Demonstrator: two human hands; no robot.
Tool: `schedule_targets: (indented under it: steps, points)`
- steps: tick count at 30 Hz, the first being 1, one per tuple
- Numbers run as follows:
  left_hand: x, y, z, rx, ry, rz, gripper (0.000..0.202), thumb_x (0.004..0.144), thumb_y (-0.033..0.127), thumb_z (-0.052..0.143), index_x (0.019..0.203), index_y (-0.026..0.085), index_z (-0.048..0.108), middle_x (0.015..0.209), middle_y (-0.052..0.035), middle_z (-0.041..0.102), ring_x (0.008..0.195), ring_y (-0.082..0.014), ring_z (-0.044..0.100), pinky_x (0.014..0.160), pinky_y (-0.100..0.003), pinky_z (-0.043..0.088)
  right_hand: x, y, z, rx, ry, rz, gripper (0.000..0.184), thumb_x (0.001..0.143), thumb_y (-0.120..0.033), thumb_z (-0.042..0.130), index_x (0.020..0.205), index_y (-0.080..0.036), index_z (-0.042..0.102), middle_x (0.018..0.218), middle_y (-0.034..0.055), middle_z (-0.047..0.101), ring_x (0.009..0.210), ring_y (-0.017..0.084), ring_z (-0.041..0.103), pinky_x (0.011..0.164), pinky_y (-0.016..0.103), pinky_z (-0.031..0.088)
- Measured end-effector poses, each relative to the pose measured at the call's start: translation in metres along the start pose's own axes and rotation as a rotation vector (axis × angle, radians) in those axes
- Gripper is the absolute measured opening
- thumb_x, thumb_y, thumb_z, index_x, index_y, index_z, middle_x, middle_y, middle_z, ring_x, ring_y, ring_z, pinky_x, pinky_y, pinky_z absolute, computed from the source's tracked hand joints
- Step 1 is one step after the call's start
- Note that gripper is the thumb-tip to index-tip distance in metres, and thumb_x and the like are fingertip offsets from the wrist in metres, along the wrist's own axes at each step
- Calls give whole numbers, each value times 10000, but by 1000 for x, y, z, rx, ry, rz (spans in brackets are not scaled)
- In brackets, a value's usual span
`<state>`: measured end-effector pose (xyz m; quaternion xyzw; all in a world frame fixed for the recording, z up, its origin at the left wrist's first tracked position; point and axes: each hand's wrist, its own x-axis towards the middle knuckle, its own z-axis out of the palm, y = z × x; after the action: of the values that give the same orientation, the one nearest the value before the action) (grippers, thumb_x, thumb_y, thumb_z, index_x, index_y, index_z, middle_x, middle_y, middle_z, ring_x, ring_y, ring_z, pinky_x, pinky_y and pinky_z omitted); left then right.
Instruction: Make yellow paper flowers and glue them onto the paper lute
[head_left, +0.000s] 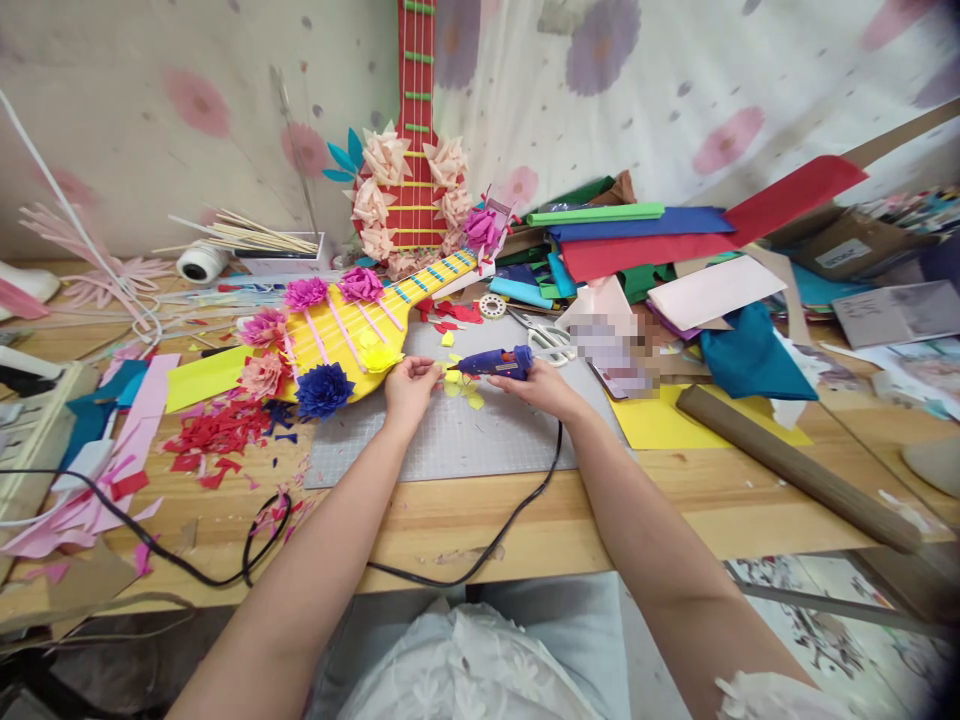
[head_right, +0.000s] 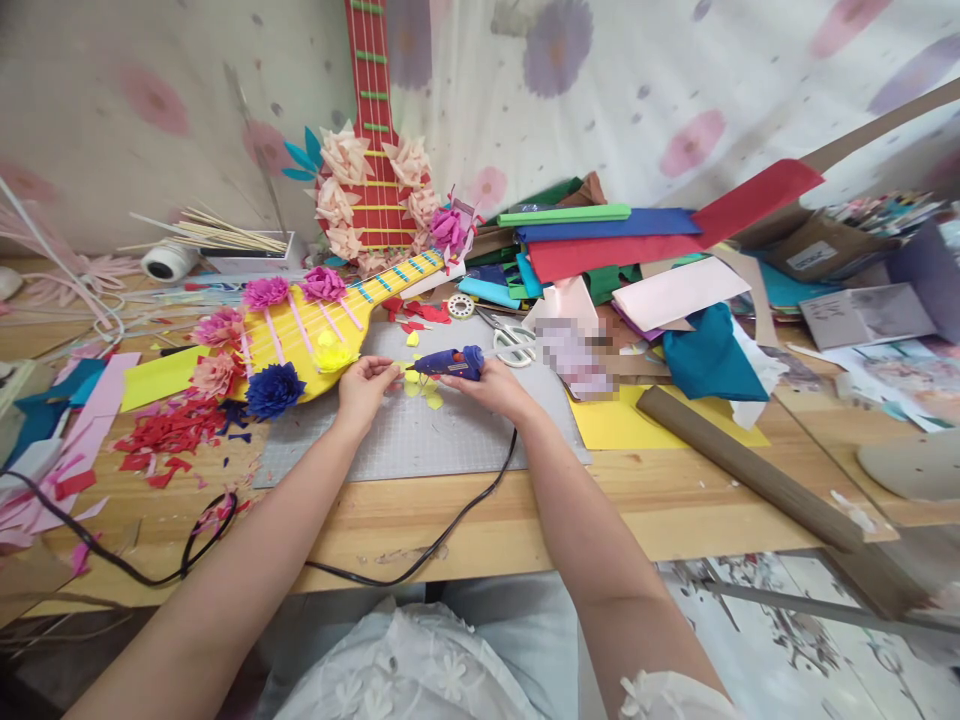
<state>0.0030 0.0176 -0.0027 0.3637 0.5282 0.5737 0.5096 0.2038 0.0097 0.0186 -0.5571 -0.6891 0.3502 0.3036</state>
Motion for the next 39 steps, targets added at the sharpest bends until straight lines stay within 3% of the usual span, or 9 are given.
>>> schedule_targets:
  steps: [7, 22, 30, 35, 39]
  points:
    - [0, 0, 0, 13, 6, -10, 116, 654, 133, 646, 723, 149, 554, 626, 5, 607, 643, -160, 643, 600, -296, 516, 0, -2, -1, 18, -12, -8, 364, 686, -555, 626, 747, -196, 634, 607, 6, 587, 627, 153, 558, 564, 259, 446]
    - [1, -4, -2, 31, -32, 22, 135, 634, 143, 671, 722, 147, 568, 624, 6, 596, 615, -143, 621, 565, -271, 509, 2, -4, 0, 26, -6, -11, 355, 702, -535, 620, 812, -198, 647, 573, -6, 545, 608, 151, 544, 565, 272, 447]
    - [2, -7, -4, 28, -59, 69, 200, 583, 200, 706, 730, 146, 582, 634, 5, 607, 616, -129, 610, 542, -245, 504, 3, 0, 0, 122, 26, 60, 399, 655, -567, 639, 756, -181, 617, 550, -16, 533, 480, 92, 449, 442, 219, 369]
    - [1, -7, -4, 19, -78, 86, 192, 578, 197, 699, 723, 147, 583, 642, 2, 616, 628, -127, 610, 559, -250, 512, 9, 4, 0, 225, 167, 132, 421, 655, -581, 610, 683, -162, 592, 561, 1, 559, 431, 77, 406, 439, 232, 346]
    - [-1, -6, -5, 8, -91, 95, 191, 588, 202, 695, 735, 151, 584, 662, 3, 615, 649, -124, 614, 601, -264, 523, 21, 11, 1, 99, 402, 187, 425, 661, -567, 607, 744, -152, 642, 643, 49, 622, 572, 153, 546, 552, 271, 410]
